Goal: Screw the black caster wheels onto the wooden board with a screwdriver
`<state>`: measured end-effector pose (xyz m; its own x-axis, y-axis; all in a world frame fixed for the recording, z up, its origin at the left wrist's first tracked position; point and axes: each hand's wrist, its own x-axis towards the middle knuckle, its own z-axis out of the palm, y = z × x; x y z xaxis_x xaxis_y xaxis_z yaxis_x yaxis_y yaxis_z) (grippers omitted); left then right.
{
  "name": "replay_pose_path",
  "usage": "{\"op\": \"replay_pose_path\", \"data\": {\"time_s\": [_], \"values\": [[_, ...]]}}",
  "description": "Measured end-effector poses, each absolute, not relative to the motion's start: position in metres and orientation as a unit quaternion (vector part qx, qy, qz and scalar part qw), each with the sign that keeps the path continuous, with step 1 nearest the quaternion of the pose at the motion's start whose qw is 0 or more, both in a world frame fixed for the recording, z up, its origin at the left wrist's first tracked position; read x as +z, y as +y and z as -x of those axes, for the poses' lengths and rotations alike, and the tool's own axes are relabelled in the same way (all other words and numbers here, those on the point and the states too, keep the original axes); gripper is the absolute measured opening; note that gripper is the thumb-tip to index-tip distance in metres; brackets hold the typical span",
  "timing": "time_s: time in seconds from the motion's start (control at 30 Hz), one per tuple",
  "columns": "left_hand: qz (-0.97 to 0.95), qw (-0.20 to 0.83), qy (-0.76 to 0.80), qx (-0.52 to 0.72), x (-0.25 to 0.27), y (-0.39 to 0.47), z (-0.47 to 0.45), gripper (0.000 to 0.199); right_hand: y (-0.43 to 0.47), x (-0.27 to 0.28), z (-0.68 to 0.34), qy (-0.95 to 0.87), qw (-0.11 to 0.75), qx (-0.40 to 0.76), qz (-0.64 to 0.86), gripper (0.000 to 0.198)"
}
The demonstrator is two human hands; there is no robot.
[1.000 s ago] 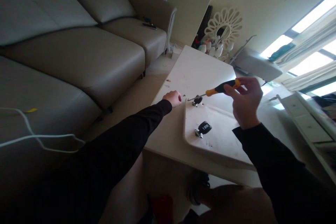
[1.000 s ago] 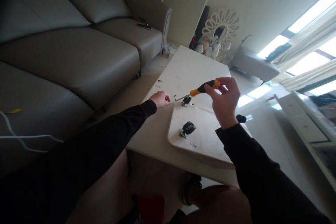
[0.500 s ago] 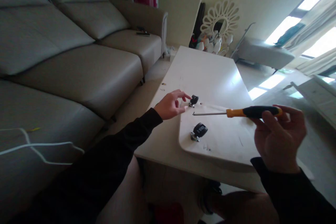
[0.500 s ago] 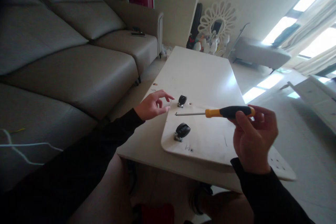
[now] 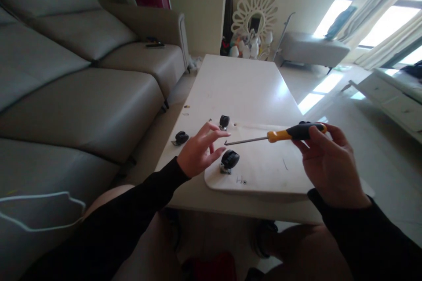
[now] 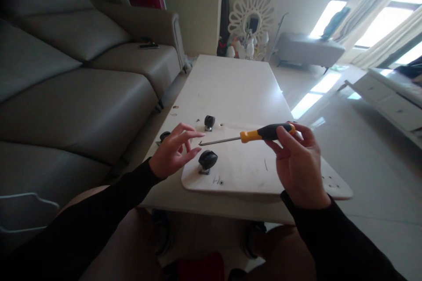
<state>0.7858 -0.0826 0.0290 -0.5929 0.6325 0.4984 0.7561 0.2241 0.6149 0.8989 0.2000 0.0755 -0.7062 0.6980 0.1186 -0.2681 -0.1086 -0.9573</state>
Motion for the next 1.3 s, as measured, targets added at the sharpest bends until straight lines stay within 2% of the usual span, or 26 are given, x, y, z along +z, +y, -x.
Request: {"op": "replay_pose_path", "data": {"time_s": [0.13, 0.73, 1.3], "values": [[0.433, 0.107, -0.779, -0.442, 0.030, -0.082, -0.789, 0.016, 0.200, 0.075, -0.902, -0.581, 0.335, 0.722, 0.171, 0.022], [0.454, 0.153, -0.766, -0.428, 0.037, -0.086, -0.791, 0.008, 0.195, 0.073, -0.897, -0.531, 0.317, 0.758, 0.209, 0.027], [0.424, 0.143, -0.800, -0.400, 0.037, -0.086, -0.791, 0.002, 0.191, 0.077, -0.901, -0.510, 0.326, 0.768, 0.210, 0.030]]}}
